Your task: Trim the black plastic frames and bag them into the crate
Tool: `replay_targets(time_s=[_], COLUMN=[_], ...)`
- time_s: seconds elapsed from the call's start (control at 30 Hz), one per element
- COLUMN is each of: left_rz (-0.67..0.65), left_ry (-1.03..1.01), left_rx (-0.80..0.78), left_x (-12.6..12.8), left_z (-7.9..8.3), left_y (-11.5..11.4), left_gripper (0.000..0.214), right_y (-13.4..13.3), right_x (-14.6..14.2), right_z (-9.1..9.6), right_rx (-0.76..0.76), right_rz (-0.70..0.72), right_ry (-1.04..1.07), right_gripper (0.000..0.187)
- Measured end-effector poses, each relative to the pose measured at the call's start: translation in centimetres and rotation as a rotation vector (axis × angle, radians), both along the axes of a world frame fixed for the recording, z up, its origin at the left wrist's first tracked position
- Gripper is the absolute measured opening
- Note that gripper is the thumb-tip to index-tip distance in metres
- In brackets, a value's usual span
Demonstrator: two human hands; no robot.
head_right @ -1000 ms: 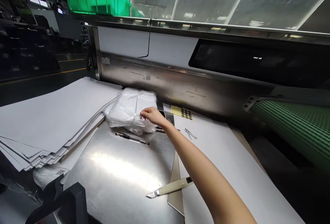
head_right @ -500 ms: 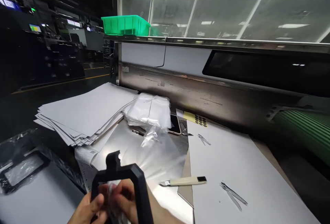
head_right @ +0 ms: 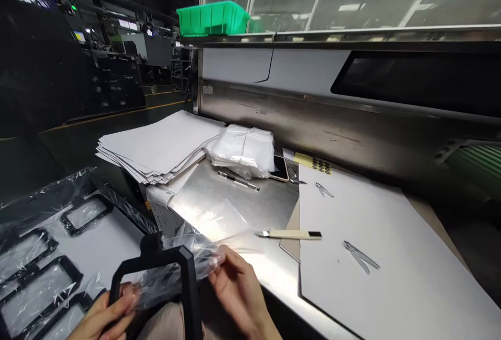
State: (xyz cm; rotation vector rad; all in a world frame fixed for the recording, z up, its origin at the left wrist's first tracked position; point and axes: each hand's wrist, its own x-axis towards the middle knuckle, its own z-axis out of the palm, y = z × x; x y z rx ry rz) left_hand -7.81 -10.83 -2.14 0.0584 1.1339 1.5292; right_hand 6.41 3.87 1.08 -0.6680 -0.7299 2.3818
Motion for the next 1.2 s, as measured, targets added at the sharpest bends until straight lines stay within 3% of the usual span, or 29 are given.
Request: replay_targets(time_s=[0.07,0.13,0.23,0.37,0.47,0.6,0.77,0.93,1.0,1.07,1.2], left_rz=[0.08,0.105,0.054,-0.083,-0.21,-0.327,-0.476,-0.448,-0.465,-0.502,-0.545], left_ry=[0.033,0.073,0.136,0.177,0.261,0.362,0.431,0.448,0.488,0.512,0.389], left_rx=[-0.032,-0.095,-0.137,-0.131,-0.168,-0.13,-0.099,-0.137,-0.175,-0.223,-0.273], left_x=[-0.4,-0.9,-1.8,-2.4,-1.4,0.3,0.9,0.6,0.7,1.0,1.3], left_z=[-0.2,-0.5,-1.0,-1.3,-0.9,-0.6,-0.9,-1.7,-1.8,-1.6,-0.9], left_y=[-1.5,-2.9,-4.9,-6.5,-5.6,-2.7,-1.3,-2.2,-2.2,-1.8,-0.4], left_gripper=[0.033,0.031,0.029,0.032,0.048,0.063,0.021,0.017,0.022,0.042,0.062], right_y=[-0.6,-1.1,-1.1,-0.2,-0.4,-1.6,-2.0,-3.2,-3.9,-4.1,-3.5], right_x=[-0.1,-0.5,-1.2,-2.2,-2.9,-3.2,-0.3,5.1,6.0,5.5,2.4], right_z=[-0.4,-0.8,-1.6,-2.8,-3.3,-2.9,-2.6,-3.8,-4.0,-4.0,-3.3], right_rx=[-0.032,0.116,0.327,0.416,0.528,0.688,0.927,1.365,1.339,1.213,1.071], right_rz=[0.06,0.118,0.131,0.058,0.091,0.211,0.267,0.276,0.278,0.231,0.159], right_ry=[0.021,-0.062,-0.212,-0.279,-0.309,-0.333,-0.391,-0.579,-0.71,-0.772,-0.624], right_gripper=[0.026,0.028,0.028,0.027,0.026,0.018,0.012,0.016,0.018,0.017,0.017])
